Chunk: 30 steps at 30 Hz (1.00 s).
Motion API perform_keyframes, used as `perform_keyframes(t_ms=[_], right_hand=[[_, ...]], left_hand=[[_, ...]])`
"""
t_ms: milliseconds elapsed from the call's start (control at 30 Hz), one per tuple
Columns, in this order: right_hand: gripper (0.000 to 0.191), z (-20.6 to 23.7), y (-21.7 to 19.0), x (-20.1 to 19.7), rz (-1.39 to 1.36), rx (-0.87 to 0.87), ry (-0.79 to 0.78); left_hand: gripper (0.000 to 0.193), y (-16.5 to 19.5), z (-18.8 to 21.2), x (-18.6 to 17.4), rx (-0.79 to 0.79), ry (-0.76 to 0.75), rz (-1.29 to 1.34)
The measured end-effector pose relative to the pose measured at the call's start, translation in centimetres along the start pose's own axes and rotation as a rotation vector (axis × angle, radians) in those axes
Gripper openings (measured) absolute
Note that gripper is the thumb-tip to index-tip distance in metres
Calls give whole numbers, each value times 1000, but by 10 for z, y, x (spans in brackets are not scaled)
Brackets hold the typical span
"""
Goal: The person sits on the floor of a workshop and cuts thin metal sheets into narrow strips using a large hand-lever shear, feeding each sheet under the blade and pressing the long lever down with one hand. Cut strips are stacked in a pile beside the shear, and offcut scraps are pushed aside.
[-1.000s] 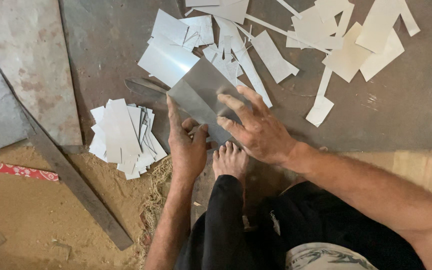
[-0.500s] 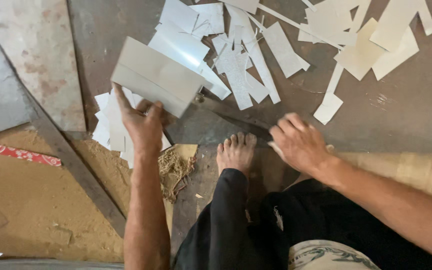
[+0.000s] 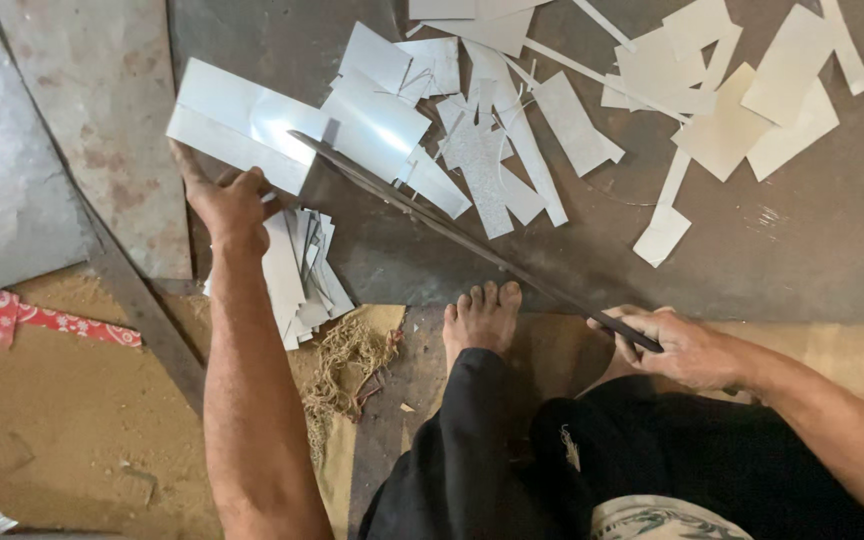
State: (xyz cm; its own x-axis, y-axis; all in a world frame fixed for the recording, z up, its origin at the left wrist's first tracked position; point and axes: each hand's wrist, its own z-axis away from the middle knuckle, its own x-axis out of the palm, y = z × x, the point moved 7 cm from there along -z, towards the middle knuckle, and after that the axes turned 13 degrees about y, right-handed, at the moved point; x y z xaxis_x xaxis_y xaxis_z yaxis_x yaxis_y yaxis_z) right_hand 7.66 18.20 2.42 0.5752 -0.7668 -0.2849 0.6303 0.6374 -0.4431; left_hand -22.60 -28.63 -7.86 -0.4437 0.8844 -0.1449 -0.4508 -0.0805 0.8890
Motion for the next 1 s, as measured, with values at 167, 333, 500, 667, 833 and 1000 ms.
perform_keyframes(t_ms=[167,333,500,667,833,1000], right_hand=[[27,-3,3,-5,25,-78,-3],[16,-4,13,-4,26,-121,2],[23,-1,23,-2,87,-9,22],[30,-3,1,1,136,-170,73],[66,-13,9,3,307,106,140],[70,-26,25,15,327,141,131]], left_hand=[[102,-28,32,35,-93,-115,110],[100,-26,51,40,-82,-132,83],[101,-27,59,42,-135,-100,80],[102,-31,58,39,-143,-53,-11],[102,-36,61,40,-144,-98,117],[103,-41,60,40,-181,-102,145]])
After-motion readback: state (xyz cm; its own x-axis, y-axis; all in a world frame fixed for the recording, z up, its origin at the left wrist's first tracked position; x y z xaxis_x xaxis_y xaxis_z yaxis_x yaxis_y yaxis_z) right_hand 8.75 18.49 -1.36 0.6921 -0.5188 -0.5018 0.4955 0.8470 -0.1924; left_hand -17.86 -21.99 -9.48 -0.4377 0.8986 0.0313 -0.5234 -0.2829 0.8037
